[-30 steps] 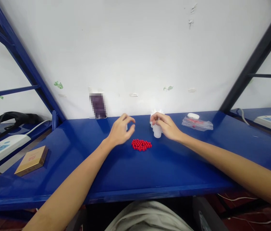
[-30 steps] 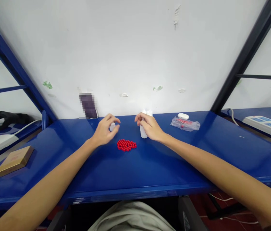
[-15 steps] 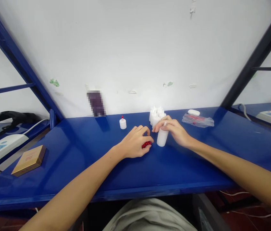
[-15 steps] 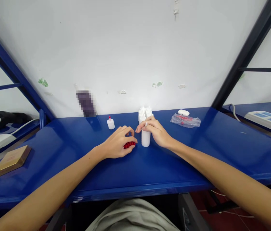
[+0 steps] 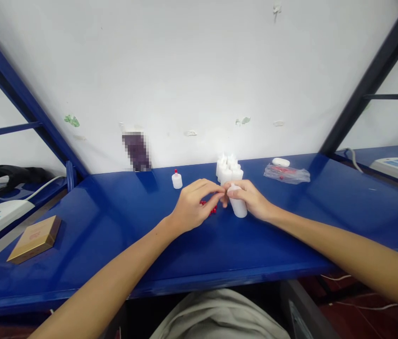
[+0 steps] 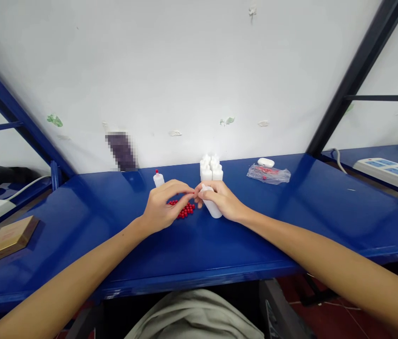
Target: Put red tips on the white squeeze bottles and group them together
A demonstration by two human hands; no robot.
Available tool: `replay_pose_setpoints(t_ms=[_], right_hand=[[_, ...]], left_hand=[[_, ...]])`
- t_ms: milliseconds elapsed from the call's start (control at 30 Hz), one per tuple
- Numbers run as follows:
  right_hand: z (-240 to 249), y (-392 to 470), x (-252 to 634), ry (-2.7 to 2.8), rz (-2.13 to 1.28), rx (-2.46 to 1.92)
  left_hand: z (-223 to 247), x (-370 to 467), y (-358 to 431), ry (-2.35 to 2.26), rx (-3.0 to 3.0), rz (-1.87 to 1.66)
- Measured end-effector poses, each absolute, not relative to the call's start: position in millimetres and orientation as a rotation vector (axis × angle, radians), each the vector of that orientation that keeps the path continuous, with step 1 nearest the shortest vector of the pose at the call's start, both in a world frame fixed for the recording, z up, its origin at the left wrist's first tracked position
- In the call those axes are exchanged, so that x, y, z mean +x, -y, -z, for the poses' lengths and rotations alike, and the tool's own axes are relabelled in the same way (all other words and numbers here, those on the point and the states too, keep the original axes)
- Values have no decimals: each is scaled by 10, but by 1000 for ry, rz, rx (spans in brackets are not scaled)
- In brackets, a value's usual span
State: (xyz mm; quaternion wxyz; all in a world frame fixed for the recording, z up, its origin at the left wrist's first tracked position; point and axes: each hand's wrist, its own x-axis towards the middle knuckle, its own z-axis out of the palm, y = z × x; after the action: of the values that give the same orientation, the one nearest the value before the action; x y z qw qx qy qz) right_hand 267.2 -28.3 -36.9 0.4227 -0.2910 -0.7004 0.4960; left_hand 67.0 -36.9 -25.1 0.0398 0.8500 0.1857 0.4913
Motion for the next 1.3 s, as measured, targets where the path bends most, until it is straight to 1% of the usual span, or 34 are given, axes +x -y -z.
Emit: replay_pose_setpoints(t_ms=[67,133,300,433,667,800,900,1000,1100,1300], right_hand=[[350,320,2642,1786,-1325,-722],[323,357,2617,1824,-1326,-725],[282,398,2575,1916,-1134,-768],[274,397,2567,1962,-1075,-841],[271,369,2597,2080,-938,-810],[207,384,2606,2103,-1046,-741],[183,394,2604,2034,-1167,-708],[218,379,2599,1976,-1214,-620],[273,355,2582,1957,-1199,-588],[320,342,2551,1973,-1157,-673]], left_hand=[[226,691,398,-607,2514,-1614],[212,710,425,-638,2453,-1646],[201,742,460,-690,2321,-1573],[212,745,452,-741,2249,-1561],[220,725,471,-623,2352,-1493],[212,718,479,-622,2388,-1520],[209,723,476,-666,2387,-1532],[210,732,473,-664,2372,-1523],[219,737,472,-638,2351,-1432],[276,716,439,-632,2178,-1118]])
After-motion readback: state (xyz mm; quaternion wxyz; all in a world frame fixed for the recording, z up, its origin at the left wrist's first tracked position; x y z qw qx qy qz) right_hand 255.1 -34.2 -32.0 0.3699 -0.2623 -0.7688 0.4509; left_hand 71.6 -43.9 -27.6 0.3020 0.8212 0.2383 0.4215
